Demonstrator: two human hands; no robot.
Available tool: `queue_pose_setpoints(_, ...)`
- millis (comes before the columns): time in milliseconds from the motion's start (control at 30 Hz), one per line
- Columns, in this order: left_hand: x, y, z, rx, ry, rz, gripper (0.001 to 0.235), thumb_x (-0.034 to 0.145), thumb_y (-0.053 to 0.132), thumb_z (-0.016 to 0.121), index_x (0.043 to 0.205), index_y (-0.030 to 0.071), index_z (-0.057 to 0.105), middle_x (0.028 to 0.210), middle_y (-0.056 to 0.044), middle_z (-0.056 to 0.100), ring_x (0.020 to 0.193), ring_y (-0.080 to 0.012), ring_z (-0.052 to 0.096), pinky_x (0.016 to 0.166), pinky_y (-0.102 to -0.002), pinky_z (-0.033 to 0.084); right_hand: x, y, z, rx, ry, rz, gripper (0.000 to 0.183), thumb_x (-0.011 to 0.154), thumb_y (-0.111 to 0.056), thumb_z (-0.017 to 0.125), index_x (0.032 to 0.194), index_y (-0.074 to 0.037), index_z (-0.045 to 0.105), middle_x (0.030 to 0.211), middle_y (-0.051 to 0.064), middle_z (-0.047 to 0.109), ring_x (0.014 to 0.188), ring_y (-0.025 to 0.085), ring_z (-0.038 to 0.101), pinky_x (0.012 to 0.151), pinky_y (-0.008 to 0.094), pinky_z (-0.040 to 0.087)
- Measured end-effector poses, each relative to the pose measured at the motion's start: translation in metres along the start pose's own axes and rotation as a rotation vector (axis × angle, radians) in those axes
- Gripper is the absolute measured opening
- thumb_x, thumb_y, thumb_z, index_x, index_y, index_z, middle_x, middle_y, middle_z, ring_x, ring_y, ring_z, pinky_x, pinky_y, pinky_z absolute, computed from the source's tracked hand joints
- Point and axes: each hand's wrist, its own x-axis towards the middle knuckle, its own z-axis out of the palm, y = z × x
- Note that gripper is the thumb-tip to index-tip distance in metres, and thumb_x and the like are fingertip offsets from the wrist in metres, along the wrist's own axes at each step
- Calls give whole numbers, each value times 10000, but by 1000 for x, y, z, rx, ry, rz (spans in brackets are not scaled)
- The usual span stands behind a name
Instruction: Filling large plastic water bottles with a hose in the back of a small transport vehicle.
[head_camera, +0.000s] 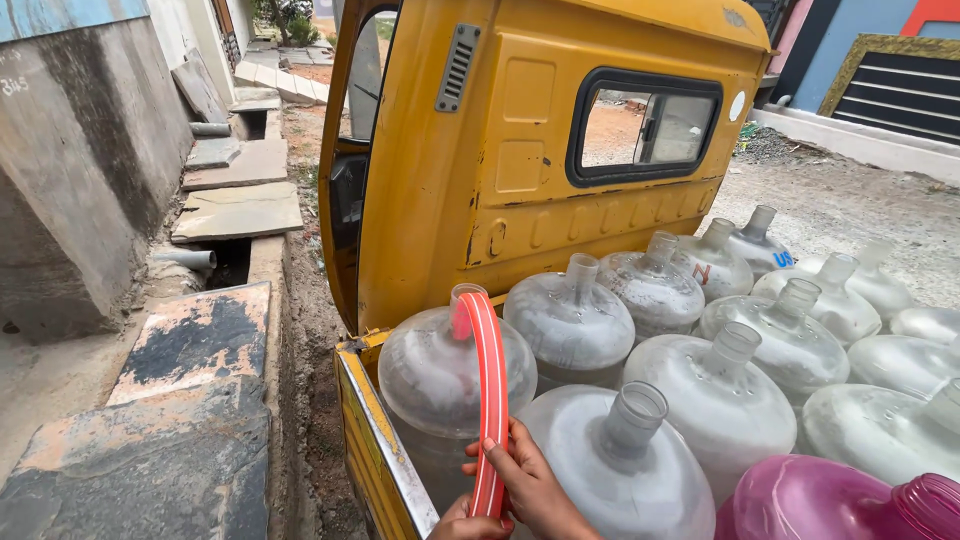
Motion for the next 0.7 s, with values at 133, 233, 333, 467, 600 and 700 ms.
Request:
queue_pose_setpoints(133,-35,51,71,29,115,9,242,800,97,718,988,21,586,680,-39,564,562,-132,544,553,-260,417,-12,-25,21,-12,25,34,423,1009,-354,524,1357,-120,469,1040,61,657,906,152,704,766,328,617)
queue_pose_setpoints(233,-43,66,88,49,156,-7,217,779,164,667,946,49,590,645,-80,569,543,-171,563,540,-278,449,-12,-32,28,-66,93,91,378,1019,-404,503,1260,-113,502,970,44,628,852,131,685,741,313,610)
queue_pose_setpoints(333,-40,59,82,-16,143,-2,217,811,140,680,981,31,602,715,-68,581,619,-171,580,593,-278,468,-13,-37,29,-106,115,93,377,1005,-417,538,1231,-119,492,931,45,612,810,134,670,707,317,601)
queue_pose_setpoints(467,-40,57,78,-1,119,26,202,836,150,688,966,37,582,731,-80,591,631,-183,584,592,-295,472,-16,-38,26,-213,80,36,419,965,-403,615,1235,-121,463,930,42,615,812,136,681,681,324,607)
queue_pose_setpoints(600,-42,61,78,38,75,34,222,847,142,683,1004,24,579,756,-73,585,649,-174,581,612,-285,468,-10,-37,26,-240,58,41,432,959,-389,614,1260,-132,442,911,54,640,797,144,699,677,319,614)
queue_pose_setpoints(700,-36,48,64,4,45,-8,265,817,140,670,1049,62,568,788,-56,586,673,-163,593,630,-274,465,-13,-35,23,-180,67,75,431,962,-365,615,1287,-157,422,896,61,647,758,154,704,659,334,615)
